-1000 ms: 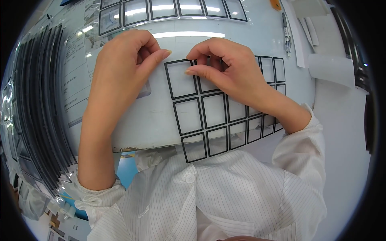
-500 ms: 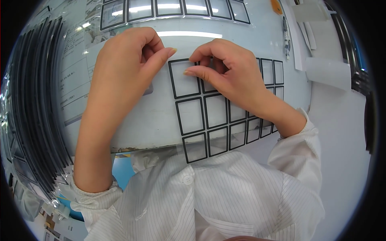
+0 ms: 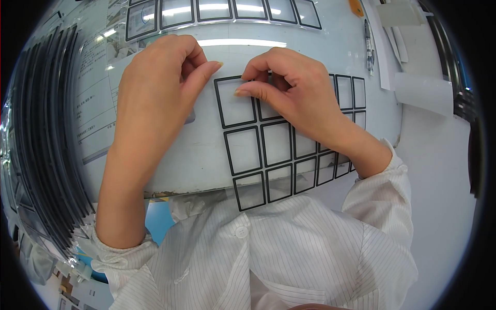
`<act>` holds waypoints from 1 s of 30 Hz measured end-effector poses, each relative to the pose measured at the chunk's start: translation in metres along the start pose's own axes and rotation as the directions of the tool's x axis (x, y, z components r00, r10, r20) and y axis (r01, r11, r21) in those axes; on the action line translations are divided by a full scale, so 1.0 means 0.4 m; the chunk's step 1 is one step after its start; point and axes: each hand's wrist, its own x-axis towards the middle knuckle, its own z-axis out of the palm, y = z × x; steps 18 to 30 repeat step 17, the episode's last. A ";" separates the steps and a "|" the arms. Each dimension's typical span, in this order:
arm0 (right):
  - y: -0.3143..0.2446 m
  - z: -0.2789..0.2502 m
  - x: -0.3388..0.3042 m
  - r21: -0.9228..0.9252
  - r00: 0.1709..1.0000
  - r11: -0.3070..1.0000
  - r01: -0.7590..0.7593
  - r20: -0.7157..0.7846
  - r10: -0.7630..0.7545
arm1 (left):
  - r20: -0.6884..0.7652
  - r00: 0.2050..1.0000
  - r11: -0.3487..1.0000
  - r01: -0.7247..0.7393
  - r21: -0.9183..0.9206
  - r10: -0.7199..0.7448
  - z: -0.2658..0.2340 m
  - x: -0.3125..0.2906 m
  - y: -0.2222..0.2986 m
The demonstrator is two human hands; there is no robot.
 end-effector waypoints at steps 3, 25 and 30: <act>0.002 0.001 0.001 0.012 1.000 1.000 0.005 -0.004 -0.005 | 0.001 1.000 1.000 0.013 -0.021 -0.013 0.000 0.001 0.001; 0.001 0.000 -0.004 0.007 1.000 1.000 -0.010 -0.011 0.010 | 0.000 1.000 1.000 0.016 -0.022 -0.016 0.000 0.002 0.001; 0.001 0.000 -0.004 0.007 1.000 1.000 -0.010 -0.011 0.010 | 0.000 1.000 1.000 0.016 -0.022 -0.016 0.000 0.002 0.001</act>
